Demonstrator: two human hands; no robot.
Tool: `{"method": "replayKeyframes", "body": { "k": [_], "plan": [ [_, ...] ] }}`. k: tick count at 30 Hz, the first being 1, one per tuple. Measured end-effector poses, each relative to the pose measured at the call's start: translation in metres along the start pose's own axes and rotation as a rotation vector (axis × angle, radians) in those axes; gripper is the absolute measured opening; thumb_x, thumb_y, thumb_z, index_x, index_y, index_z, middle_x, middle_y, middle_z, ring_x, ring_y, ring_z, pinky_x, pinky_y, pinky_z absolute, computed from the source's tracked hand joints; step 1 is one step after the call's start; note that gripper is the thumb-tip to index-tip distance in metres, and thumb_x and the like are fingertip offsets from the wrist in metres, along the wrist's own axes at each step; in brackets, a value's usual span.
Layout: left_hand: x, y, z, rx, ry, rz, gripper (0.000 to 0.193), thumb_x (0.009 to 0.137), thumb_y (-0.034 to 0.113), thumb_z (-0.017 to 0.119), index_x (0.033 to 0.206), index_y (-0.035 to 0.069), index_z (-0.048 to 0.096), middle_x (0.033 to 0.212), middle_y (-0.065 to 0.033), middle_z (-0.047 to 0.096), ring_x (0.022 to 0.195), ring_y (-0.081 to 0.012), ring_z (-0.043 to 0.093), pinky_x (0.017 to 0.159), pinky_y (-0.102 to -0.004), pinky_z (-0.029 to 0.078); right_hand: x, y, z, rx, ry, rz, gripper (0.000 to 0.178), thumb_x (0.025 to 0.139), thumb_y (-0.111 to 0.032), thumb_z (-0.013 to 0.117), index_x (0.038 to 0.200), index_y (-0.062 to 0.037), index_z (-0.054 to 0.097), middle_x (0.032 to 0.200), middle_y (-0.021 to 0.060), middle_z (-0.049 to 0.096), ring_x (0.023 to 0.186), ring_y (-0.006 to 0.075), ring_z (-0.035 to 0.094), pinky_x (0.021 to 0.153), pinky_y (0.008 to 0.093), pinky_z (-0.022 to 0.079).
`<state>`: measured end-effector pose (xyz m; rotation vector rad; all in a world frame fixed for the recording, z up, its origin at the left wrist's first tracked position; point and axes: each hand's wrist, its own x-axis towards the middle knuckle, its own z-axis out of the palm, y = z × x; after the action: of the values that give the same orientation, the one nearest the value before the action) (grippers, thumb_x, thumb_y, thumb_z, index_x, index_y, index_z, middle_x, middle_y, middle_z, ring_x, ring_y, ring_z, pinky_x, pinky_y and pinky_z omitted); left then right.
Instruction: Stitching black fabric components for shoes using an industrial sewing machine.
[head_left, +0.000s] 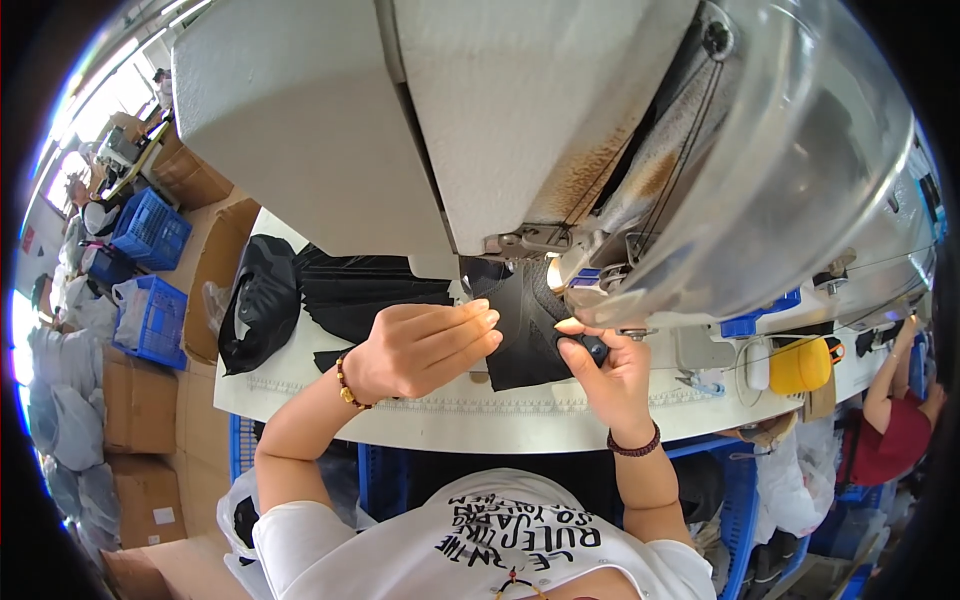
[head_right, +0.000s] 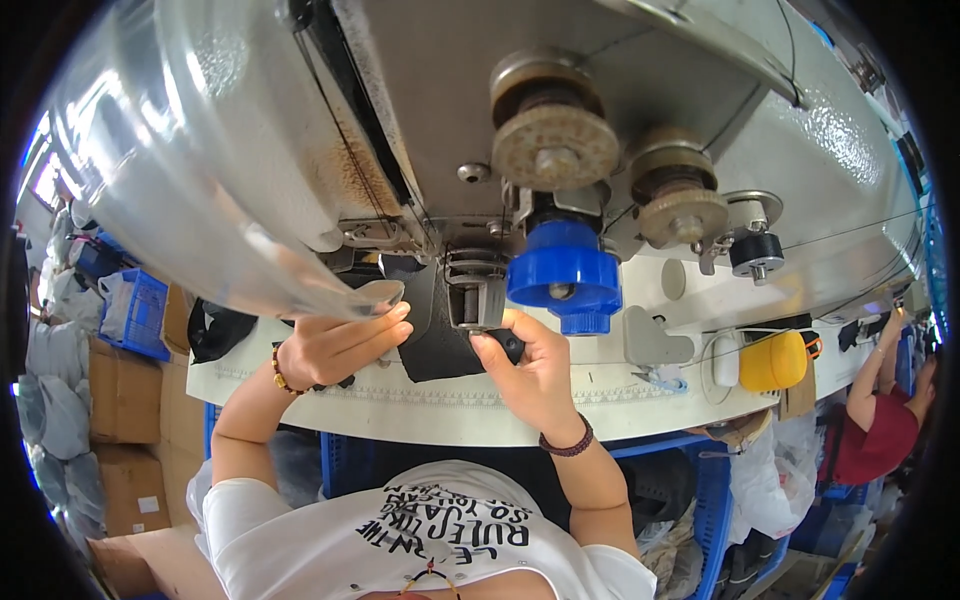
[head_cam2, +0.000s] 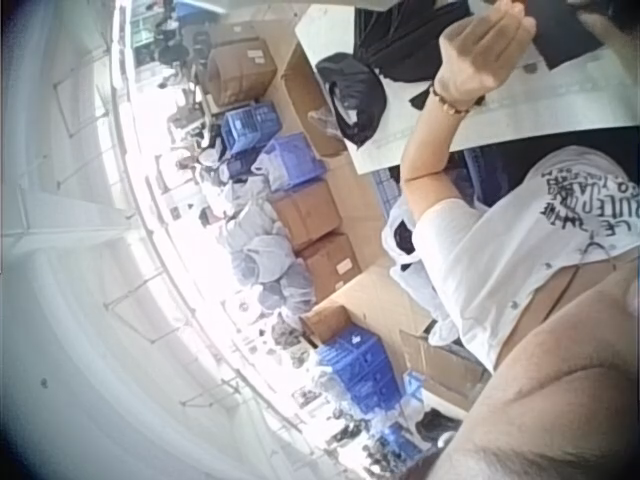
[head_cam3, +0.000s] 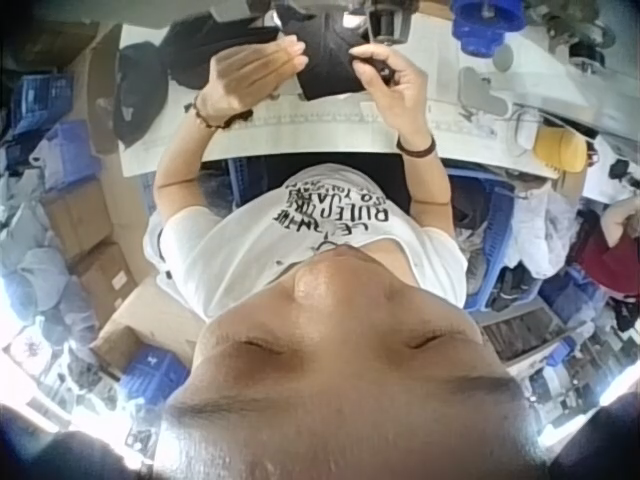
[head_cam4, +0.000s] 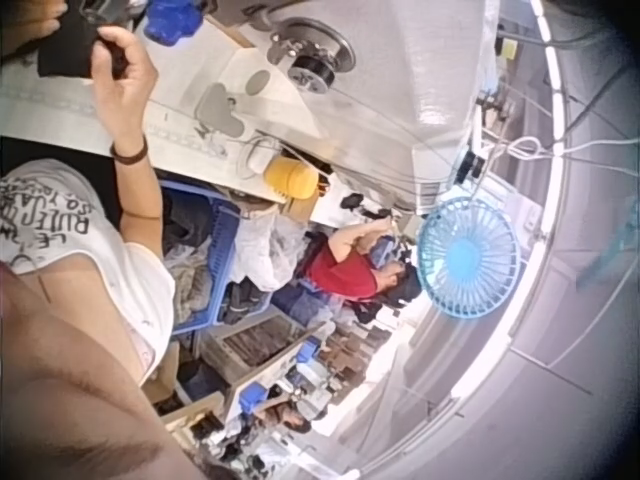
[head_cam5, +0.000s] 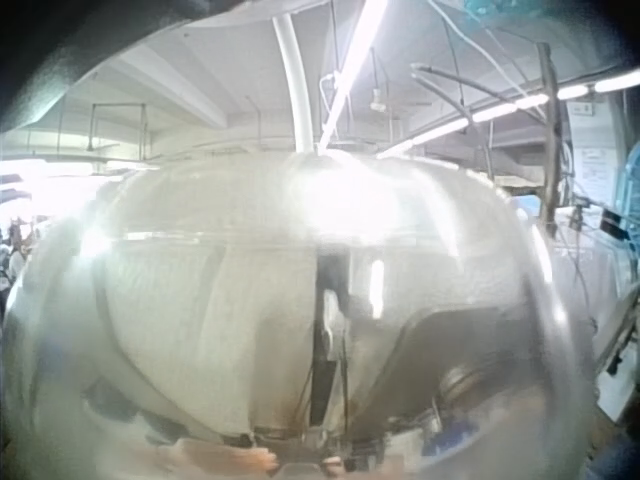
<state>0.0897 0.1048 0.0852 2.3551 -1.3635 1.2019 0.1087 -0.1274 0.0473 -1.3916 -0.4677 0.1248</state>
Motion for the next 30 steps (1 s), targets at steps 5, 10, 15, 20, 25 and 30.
{"method": "replayKeyframes", "body": {
  "k": [5, 10, 15, 20, 25, 30],
  "plan": [
    [0.003, -0.004, -0.005, 0.046, -0.052, 0.070, 0.016, 0.066, 0.003, 0.068, 0.081, 0.001, 0.066, 0.086, -0.0092, 0.066, 0.080, -0.0178, 0.066, 0.051, -0.0215, 0.052, -0.004, 0.007, -0.002, -0.108, 0.036, -0.086, 0.017, 0.084, -0.008, 0.064, 0.100, -0.0008, 0.063, 0.079, -0.0047, 0.058, 0.064, -0.0001, 0.044, 0.055, 0.0155, 0.033],
    [0.000, -0.003, -0.003, 0.074, -0.123, 0.107, 0.018, 0.066, 0.005, 0.068, 0.083, 0.001, 0.065, 0.087, -0.0080, 0.064, 0.083, -0.0169, 0.065, 0.054, -0.0211, 0.052, -0.006, 0.014, -0.005, -0.010, 0.073, -0.001, 0.019, 0.080, -0.001, 0.065, 0.099, 0.0022, 0.065, 0.098, 0.0062, 0.065, 0.089, 0.0138, 0.059, 0.079, 0.0252, 0.045],
    [0.005, -0.002, -0.002, 0.026, -0.153, -0.004, 0.020, 0.063, 0.005, 0.066, 0.083, 0.000, 0.064, 0.086, -0.0074, 0.063, 0.083, -0.0167, 0.064, 0.056, -0.0212, 0.053, -0.004, 0.031, -0.013, -0.232, 0.062, 0.001, 0.026, 0.082, 0.000, 0.062, 0.107, 0.0040, 0.061, 0.107, 0.0116, 0.064, 0.097, 0.0200, 0.060, 0.083, 0.0299, 0.048],
    [0.013, -0.010, -0.004, 0.069, -0.162, -0.001, 0.020, 0.063, 0.002, 0.064, 0.083, 0.000, 0.063, 0.085, -0.0083, 0.062, 0.083, -0.0164, 0.064, 0.052, -0.0196, 0.051, 0.004, 0.069, -0.023, -0.425, 0.111, -0.213, 0.017, 0.079, 0.001, 0.061, 0.096, -0.0018, 0.058, 0.087, 0.0039, 0.058, 0.073, 0.0144, 0.054, 0.065, 0.0256, 0.044],
    [0.017, -0.010, -0.006, 0.084, -0.185, -0.010, 0.020, 0.065, 0.002, 0.063, 0.085, 0.000, 0.063, 0.086, -0.0074, 0.061, 0.081, -0.0150, 0.064, 0.051, -0.0196, 0.050, 0.007, 0.092, -0.032, -0.439, 0.120, 0.084, 0.018, 0.080, 0.002, 0.057, 0.098, -0.0005, 0.057, 0.091, 0.0105, 0.059, 0.077, 0.0231, 0.057, 0.070, 0.0312, 0.047],
    [0.020, -0.013, -0.013, 0.144, -0.246, 0.003, 0.020, 0.066, 0.003, 0.064, 0.086, 0.000, 0.064, 0.087, -0.0062, 0.060, 0.079, -0.0137, 0.064, 0.053, -0.0209, 0.050, 0.013, 0.096, -0.045, 2.037, 0.434, 0.692, 0.013, 0.090, -0.011, 0.050, 0.100, -0.0032, 0.051, 0.092, 0.0046, 0.047, 0.083, 0.0149, 0.047, 0.081, 0.0243, 0.039]
  ]
}}
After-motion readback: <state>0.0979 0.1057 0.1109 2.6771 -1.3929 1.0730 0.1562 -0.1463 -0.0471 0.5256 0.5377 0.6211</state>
